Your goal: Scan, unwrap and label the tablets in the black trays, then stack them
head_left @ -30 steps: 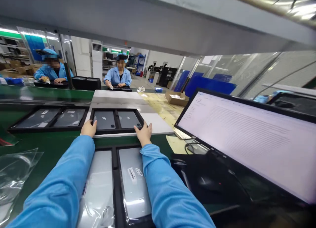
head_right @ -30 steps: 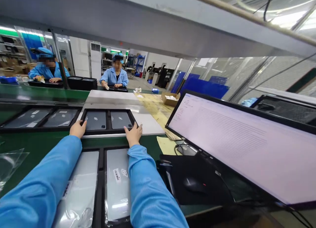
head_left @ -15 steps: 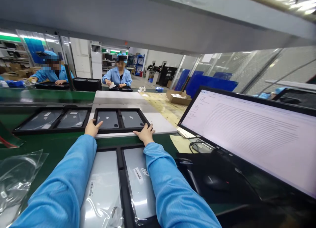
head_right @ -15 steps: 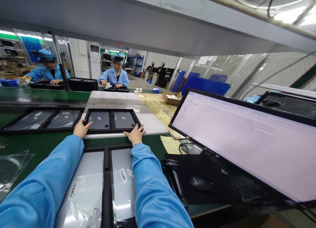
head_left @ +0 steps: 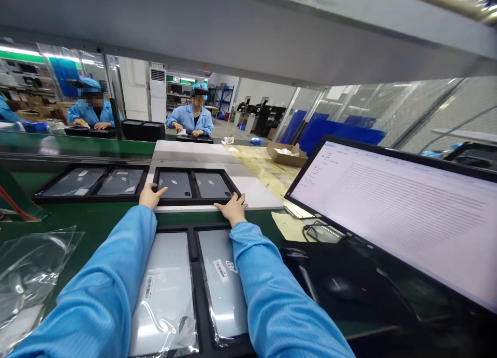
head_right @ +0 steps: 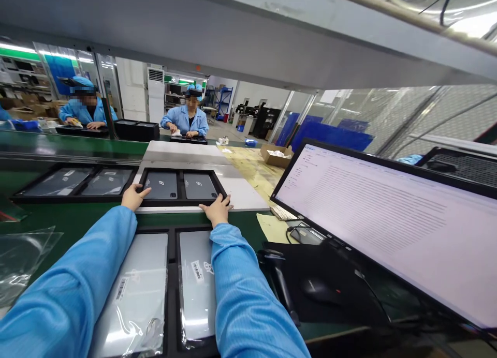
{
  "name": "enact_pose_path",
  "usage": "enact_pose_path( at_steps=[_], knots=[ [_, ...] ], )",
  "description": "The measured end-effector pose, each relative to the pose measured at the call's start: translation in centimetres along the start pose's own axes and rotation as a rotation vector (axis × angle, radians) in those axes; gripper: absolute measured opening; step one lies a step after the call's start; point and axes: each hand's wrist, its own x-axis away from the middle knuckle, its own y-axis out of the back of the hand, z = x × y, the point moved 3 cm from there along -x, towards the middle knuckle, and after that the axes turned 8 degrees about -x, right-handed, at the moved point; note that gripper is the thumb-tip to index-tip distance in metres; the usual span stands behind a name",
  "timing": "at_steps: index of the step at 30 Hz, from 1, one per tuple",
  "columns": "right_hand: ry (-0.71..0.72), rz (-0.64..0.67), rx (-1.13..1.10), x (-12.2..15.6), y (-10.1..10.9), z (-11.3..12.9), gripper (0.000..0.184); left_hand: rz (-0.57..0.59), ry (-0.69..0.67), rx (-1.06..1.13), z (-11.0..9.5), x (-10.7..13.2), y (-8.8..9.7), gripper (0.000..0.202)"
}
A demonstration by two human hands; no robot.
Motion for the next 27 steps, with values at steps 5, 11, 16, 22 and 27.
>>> enact_pose_path(
  at_steps=[5,11,16,22,27],
  knots=[
    [-0.015,-0.048,-0.040,-0.1,0.1,-0.3,0.114,-0.004,-0.009,0.015,0.6,-0.3,-0.7,0.046],
    [-0.001,-0.073,-0.073,0.3,0.6,-0.1,0.107,0.009,-0.023,0.036,0.7,-0.4,-0.8,0.040],
    [0.002,-0.090,-0.087,0.4,0.7,0.2,0.102,0.036,-0.056,0.059,0.8,-0.7,-0.7,0.041],
    [0.032,-0.106,-0.090,0.1,0.4,0.4,0.094,0.062,-0.084,0.065,1.1,-1.2,-1.2,0.051],
    [0.038,-0.120,-0.093,-0.1,0.2,0.2,0.093,0.092,-0.108,0.072,1.3,-1.4,-1.3,0.062]
  ],
)
